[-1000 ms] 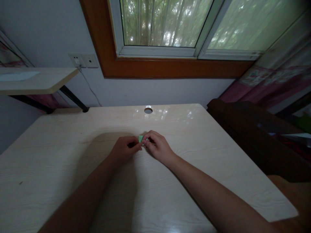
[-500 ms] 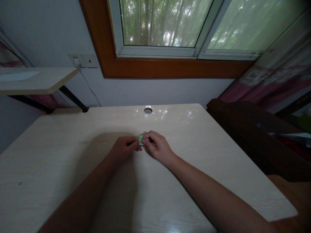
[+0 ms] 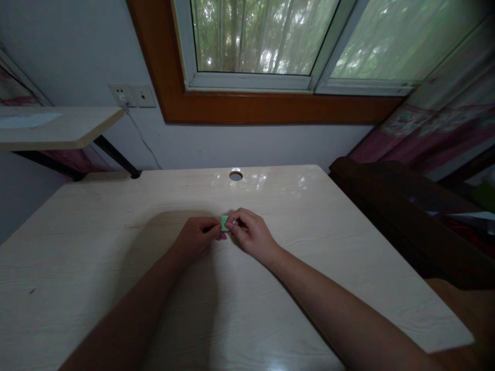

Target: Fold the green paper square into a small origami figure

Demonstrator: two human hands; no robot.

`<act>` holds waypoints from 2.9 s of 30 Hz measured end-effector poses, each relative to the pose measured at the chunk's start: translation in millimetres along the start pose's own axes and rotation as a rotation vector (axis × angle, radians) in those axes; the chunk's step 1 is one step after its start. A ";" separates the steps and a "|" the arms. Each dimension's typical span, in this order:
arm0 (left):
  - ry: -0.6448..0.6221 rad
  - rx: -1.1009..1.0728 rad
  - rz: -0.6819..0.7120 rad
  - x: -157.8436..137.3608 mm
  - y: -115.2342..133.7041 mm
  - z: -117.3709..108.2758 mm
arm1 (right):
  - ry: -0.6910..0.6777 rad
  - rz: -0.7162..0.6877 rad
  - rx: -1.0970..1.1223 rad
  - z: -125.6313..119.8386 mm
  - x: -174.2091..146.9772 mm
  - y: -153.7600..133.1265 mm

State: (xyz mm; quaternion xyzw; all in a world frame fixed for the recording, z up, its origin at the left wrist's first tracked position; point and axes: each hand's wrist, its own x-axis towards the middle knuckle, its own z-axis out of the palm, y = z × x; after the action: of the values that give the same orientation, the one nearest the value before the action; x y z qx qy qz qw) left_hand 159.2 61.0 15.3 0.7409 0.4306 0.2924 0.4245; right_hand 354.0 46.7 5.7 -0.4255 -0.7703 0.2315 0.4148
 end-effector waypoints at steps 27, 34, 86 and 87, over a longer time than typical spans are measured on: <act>0.012 0.075 0.018 -0.7 0.3 2.1 | -0.006 0.002 0.005 0.1 0.4 1.3; 0.003 0.044 -0.012 -0.6 1.0 1.4 | -0.007 0.011 0.007 -0.7 0.7 -1.3; 0.148 -0.241 -0.044 1.9 -3.1 4.2 | 0.230 0.265 0.683 3.9 6.7 12.0; 0.133 -0.214 -0.039 2.0 -2.5 4.3 | 0.213 0.260 0.677 3.6 6.3 11.1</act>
State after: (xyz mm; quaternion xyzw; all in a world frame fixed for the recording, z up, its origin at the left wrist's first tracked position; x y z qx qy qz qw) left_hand 162.5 61.8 11.2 0.6619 0.4385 0.3767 0.4771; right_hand 354.2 57.9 -1.3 -0.3800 -0.5422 0.4783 0.5769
